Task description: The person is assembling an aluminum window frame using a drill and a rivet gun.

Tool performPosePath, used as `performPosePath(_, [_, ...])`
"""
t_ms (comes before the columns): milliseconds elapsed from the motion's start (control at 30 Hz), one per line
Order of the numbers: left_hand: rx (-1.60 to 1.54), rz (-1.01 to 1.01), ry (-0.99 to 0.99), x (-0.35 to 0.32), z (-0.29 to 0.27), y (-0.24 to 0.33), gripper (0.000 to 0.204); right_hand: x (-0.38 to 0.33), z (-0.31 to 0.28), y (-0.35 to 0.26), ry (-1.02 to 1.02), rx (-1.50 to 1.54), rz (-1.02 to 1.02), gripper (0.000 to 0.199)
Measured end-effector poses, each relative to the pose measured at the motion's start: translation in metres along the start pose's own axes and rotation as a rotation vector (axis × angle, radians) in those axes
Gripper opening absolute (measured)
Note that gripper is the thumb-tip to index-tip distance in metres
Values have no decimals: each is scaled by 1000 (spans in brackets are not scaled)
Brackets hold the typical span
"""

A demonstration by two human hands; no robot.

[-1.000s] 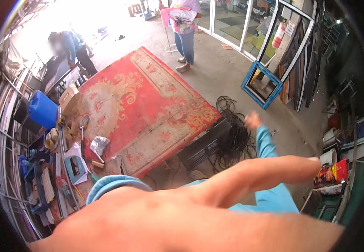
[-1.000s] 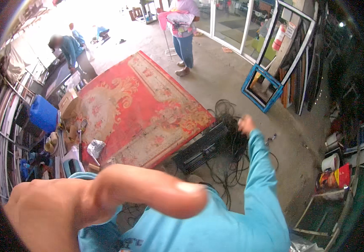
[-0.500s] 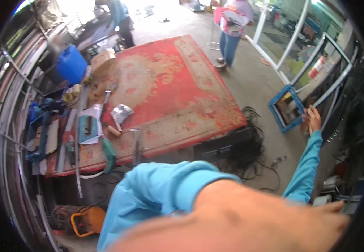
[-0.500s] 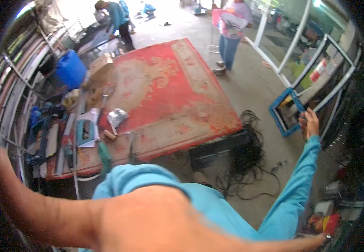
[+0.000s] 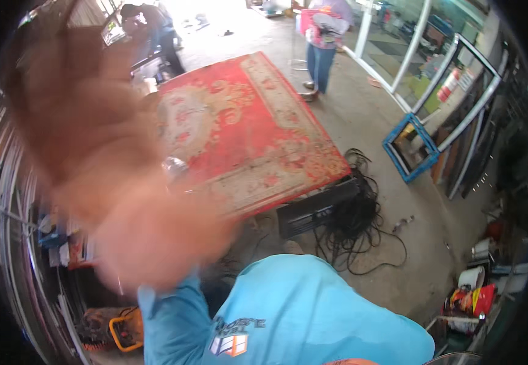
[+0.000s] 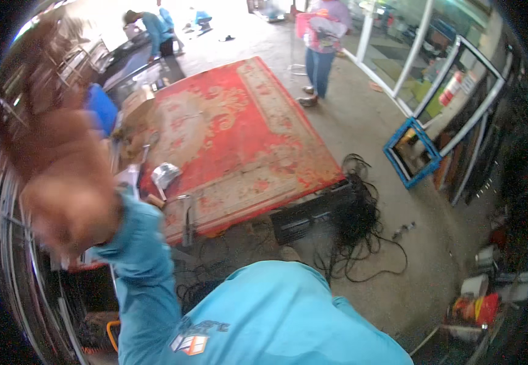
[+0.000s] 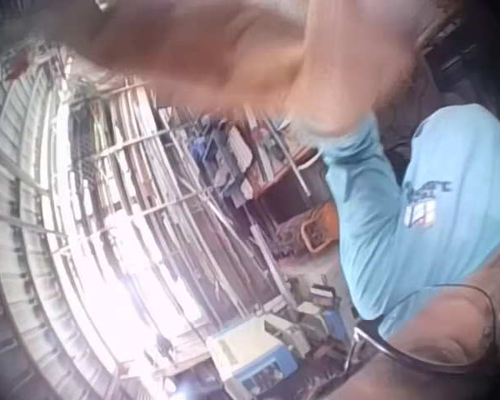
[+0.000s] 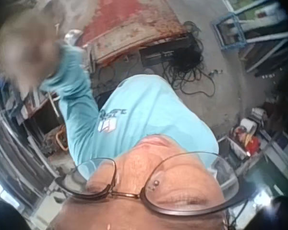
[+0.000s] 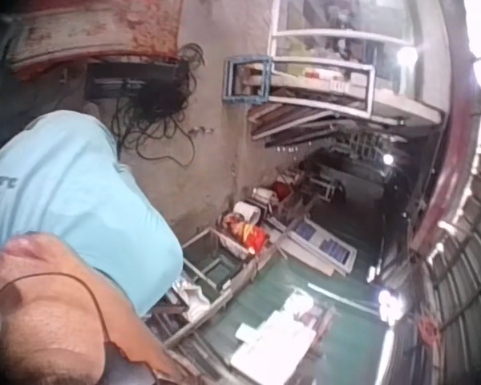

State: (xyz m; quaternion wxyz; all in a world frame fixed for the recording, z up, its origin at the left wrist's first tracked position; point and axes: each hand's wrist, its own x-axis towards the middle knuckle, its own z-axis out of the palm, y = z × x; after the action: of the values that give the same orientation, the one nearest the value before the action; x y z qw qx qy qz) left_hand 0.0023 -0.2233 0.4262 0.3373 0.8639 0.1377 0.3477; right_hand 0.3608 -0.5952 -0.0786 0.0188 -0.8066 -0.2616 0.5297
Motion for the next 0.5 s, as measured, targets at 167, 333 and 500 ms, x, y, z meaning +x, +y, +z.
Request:
performPosePath(167, [387,205,44,-12,-63,30,55,-3,48,29,8,315,135,37])
performPosePath(333, [507,338,47,-7,-67,44,54,4,42,35,45,378,177,39])
performPosePath(500, [552,395,46,-15,-56,46,53,33,-28,-11,276,681,21,30])
